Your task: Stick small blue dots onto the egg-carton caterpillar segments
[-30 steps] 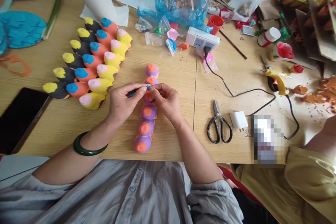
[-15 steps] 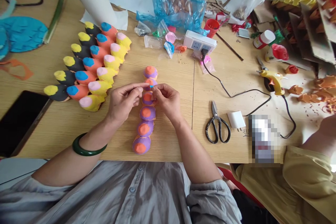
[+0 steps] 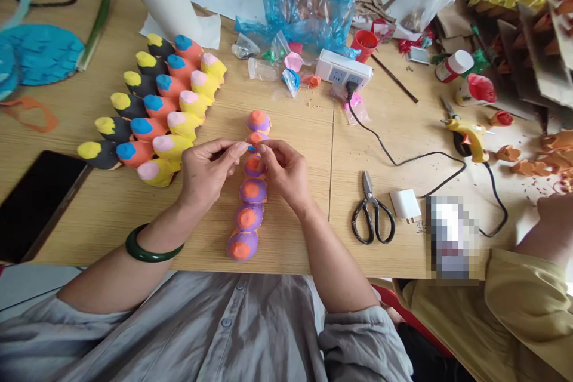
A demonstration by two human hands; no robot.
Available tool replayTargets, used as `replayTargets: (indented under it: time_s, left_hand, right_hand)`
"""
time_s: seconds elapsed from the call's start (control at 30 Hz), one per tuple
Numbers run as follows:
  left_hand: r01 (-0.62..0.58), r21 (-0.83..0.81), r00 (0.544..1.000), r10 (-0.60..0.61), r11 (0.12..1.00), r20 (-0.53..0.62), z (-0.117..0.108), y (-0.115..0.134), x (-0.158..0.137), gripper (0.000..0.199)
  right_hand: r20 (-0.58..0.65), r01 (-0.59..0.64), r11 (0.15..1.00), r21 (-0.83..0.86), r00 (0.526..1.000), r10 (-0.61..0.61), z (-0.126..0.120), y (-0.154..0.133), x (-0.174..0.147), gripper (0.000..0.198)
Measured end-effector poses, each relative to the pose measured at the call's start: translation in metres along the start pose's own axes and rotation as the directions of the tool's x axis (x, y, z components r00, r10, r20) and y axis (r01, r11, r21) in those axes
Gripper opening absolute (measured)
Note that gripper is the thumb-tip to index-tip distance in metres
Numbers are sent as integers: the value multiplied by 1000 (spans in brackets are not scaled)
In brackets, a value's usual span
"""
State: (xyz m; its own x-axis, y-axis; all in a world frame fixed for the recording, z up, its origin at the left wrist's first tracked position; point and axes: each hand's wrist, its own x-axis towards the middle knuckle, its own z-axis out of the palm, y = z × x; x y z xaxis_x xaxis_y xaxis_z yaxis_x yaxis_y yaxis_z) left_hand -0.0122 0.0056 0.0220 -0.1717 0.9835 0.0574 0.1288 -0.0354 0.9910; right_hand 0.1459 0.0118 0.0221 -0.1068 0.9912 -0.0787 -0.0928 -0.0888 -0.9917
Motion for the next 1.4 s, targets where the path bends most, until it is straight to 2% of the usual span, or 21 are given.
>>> replayTargets:
  time_s: [0.13,0.3,0.4,0.5,0.63,0.77,0.9,0.97,1.03,1.27,1.4]
  left_hand:
    - [7,-11,1000,-7,1000,14,0,-1,-1,24]
    - [-79,43,996,77,996,45,0,3,-3,21]
    - [-63,75,996,58,995,67,0,4,-4,29]
    - [-18,15,998,17,1000,67,0,2,-4,35]
    - [100,-194,993,-86,976,76,2,-2,0,32]
    - [241,-419,971,-216,875,106,2,-3,10,29]
    - [390,-530,921,-328,753,211,-3,-2,19,30]
    - [410,-518,912,-345,751,222,-5,-1,22,27]
    - [381,-476,924,-329,793,192,-7,0,25,27]
    - [190,-205,982,-187,960,34,-4,2,53,31]
    - [69,-27,997,-68,997,37,6,-11,75,36]
  right_hand:
    - [-25,7,1000,24,1000,-6,2,1,0,50]
    - [-50,36,999,33,998,-35,4,4,0,48]
    - [-58,25,998,66,998,-21,4,4,2,48]
    - [-65,14,996,88,998,-8,2,4,3,45]
    - [-130,4,1000,27,991,-1,-3,9,7,42]
    - [-189,1,1000,31,982,5,-8,13,16,44]
    - [-130,-44,996,79,990,54,-12,10,37,43]
    - [-116,-16,999,51,993,22,-14,8,52,44]
    - [-95,16,1000,18,995,-14,-18,7,66,45]
    - [2,58,998,-11,998,-58,-30,14,94,38]
    - [114,35,999,-3,993,-34,-30,15,103,32]
